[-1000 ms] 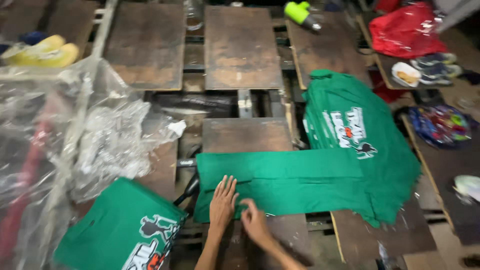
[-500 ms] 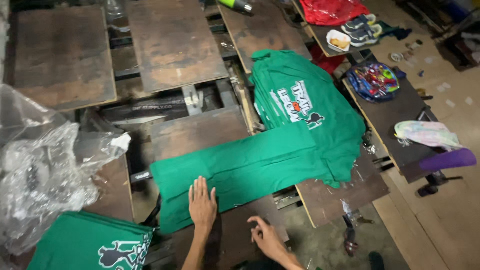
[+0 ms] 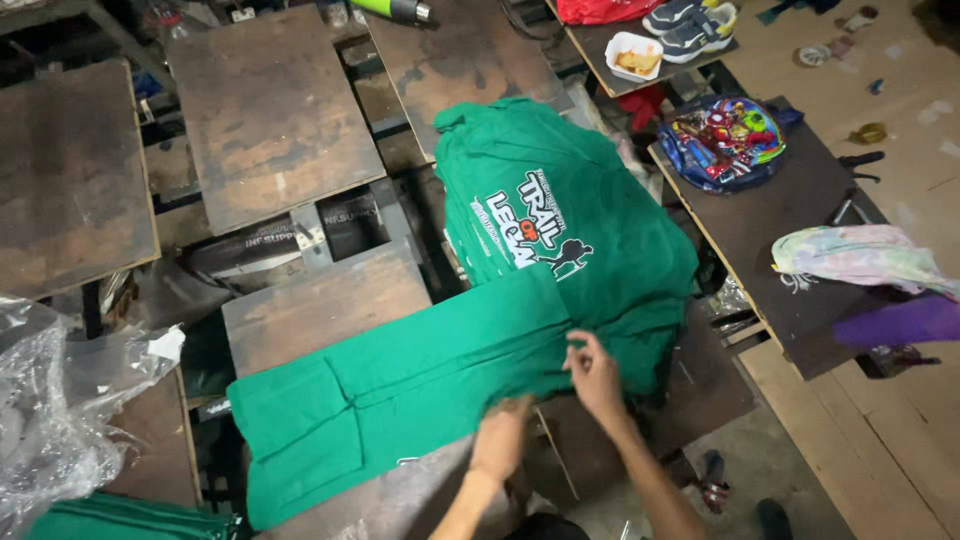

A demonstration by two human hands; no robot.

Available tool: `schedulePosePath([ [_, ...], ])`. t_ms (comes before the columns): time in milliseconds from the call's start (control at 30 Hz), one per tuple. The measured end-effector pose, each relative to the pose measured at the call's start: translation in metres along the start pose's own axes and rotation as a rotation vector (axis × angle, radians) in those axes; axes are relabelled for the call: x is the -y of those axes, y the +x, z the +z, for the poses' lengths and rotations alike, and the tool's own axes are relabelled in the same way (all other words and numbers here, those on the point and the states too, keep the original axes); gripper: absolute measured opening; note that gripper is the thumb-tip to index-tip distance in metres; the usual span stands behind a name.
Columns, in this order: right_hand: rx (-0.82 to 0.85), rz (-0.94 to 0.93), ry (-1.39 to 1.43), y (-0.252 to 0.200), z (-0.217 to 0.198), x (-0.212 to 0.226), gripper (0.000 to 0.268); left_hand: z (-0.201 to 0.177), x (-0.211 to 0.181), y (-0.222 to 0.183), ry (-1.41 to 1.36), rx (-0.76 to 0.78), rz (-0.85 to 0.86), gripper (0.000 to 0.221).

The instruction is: The person folds green t-shirts by hand on a workbench, placing them onto a stack one at a time.

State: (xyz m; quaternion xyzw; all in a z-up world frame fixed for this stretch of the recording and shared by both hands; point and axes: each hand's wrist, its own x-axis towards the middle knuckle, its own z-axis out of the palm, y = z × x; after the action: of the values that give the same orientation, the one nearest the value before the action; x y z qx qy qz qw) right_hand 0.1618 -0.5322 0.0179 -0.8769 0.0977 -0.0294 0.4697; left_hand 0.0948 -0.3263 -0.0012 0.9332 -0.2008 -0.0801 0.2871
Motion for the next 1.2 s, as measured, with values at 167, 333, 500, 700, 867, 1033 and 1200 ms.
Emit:
schedulePosePath([
  [167, 0.062, -0.234, -0.096, 0.115, -0.03, 0.009, 0.018, 0.063, -0.066, 0.055, 0.258, 0.033, 0.202, 0.064],
  [333, 0.306, -0.351, -0.128, 0.193, -0.003, 0.019, 0.031, 0.112, -0.088, 0.1, 0.423, 0.198, 0.019, 0.059],
  [500, 0.466, -0.369, -0.188, 0.211, 0.016, 0.013, 0.041, 0.112, -0.095, 0.107, 0.557, 0.006, 0.116, 0.03],
  [700, 0.536, -0.24, -0.223, 0.223, 0.021, 0.015, 0.022, 0.101, -0.089, 0.114, 0.575, -0.031, 0.15, 0.023],
  [867, 0.64, -0.216, -0.223, 0.224, 0.008, 0.036, 0.025, 0.098, -0.085, 0.113, 0.554, -0.06, 0.149, 0.02],
  [1033, 0.826, -0.205, -0.146, 0.218, -0.012, 0.059, 0.027, 0.096, -0.087, 0.111, 0.469, -0.088, 0.125, 0.03],
  [1200, 0.896, -0.294, 0.024, 0.222, -0.012, 0.052, 0.01, 0.098, -0.087, 0.122, 0.491, 0.009, 0.062, 0.037],
])
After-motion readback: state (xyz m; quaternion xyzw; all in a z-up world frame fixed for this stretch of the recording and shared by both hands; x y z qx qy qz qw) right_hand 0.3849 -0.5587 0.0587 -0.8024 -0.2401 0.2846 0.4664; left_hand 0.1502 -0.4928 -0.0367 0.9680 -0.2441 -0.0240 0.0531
